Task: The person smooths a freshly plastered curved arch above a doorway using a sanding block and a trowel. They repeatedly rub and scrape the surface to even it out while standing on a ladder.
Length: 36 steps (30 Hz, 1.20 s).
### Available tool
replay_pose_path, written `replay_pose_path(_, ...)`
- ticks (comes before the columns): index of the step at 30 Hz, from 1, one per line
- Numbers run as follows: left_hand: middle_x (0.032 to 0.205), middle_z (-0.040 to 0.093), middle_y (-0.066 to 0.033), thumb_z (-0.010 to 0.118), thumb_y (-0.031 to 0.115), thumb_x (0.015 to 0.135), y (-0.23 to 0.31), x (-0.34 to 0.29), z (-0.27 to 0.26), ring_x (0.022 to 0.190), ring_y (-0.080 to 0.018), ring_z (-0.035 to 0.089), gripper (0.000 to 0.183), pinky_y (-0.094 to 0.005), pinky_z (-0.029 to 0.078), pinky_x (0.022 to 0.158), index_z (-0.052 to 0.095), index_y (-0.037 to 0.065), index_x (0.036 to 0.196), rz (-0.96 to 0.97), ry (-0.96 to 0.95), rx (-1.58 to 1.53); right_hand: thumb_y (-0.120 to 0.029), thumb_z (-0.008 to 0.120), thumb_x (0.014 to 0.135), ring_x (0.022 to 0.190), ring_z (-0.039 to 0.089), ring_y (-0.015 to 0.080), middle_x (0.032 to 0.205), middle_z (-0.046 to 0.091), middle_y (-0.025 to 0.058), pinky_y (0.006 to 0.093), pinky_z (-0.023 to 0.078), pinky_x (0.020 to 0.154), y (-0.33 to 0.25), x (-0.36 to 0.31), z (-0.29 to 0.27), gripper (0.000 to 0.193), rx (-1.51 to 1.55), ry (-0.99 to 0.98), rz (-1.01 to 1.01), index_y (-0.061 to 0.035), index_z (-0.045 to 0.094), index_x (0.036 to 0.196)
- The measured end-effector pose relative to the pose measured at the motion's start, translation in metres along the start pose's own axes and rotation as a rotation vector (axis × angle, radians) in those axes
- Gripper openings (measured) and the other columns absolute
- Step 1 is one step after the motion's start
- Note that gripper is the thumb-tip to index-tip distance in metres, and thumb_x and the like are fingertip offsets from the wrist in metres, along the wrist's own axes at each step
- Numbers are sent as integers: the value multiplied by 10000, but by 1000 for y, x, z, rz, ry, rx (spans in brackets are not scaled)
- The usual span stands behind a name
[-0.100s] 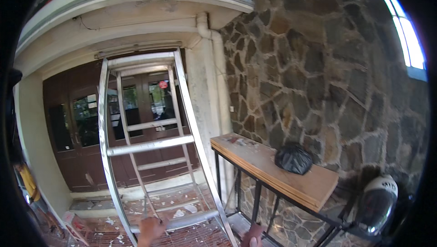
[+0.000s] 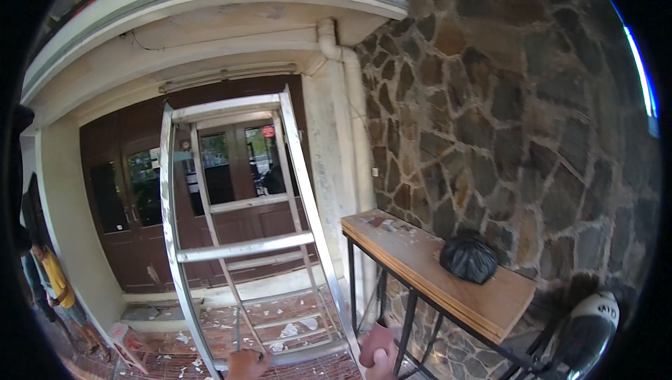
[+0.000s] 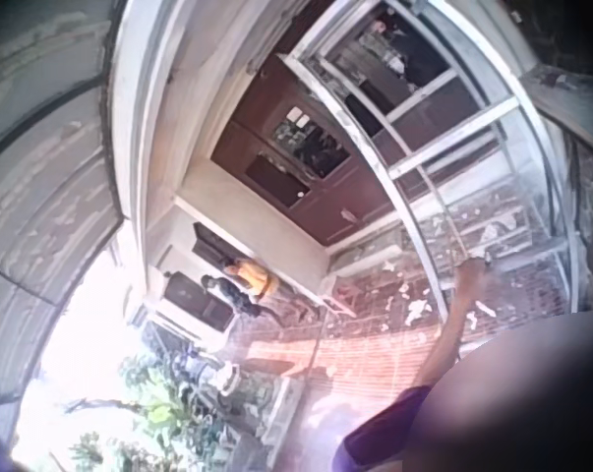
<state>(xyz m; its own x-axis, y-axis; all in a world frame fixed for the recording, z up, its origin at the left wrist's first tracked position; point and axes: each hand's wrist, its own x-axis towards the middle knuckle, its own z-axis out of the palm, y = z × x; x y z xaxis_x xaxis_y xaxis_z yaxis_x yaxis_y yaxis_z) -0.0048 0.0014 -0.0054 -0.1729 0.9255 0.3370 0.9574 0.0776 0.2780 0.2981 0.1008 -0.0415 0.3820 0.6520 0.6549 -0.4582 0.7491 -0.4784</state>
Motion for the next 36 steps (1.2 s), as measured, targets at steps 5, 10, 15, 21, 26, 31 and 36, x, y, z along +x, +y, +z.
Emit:
replay_pose_path(5,762,671,-215,611,430,826,-9,-2,15,724,-407,664,412,-518,503,655,712,31,791,35,31,-72,-522,514,915,884,633,219,947,631,125,368,501,823,-86,174,163,680,-157,-725,-107,91,550,1207)
replay_pose_path(10,668,659,-184,577,471,881,2,-2,16,664,-369,669,440,-521,517,615,706,65,767,52,232,122,-409,512,980,886,633,449,931,623,288,511,499,794,-81,224,285,503,-681,-1161,-120,65,512,1148)
replay_pose_path(15,623,656,-155,511,519,931,12,2,1,668,-361,678,533,-484,545,653,714,86,693,-114,81,20,-452,444,1003,817,670,500,813,649,336,545,538,766,-60,217,323,551,-926,-1125,123,91,466,1096)
replay_pose_path(21,696,661,-184,640,458,888,16,3,14,648,-379,643,429,-542,485,676,685,83,685,-211,36,-21,-461,460,990,799,672,512,808,649,352,567,547,709,-56,201,320,529,-1084,-973,191,57,451,1096)
replay_pose_path(26,702,593,-163,650,402,901,14,26,-5,666,-385,569,370,-533,444,695,589,104,690,-106,353,-64,-487,544,942,802,680,491,828,659,322,537,557,710,-53,200,336,622,-1228,-955,301,78,442,1181)
replay_pose_path(31,930,583,-183,626,392,933,29,67,-113,870,-369,564,312,-500,445,823,576,84,939,-93,-48,-231,-506,572,919,861,633,534,949,636,369,593,515,763,-50,203,344,735,-1236,-982,417,-42,320,1430)
replay_pose_path(36,1159,574,-202,602,383,965,65,93,-252,1075,-352,558,391,-466,445,952,563,65,1189,-108,-543,-565,-492,556,927,909,623,539,978,626,378,585,510,818,-54,207,343,743,-1249,-981,440,-41,300,1459)
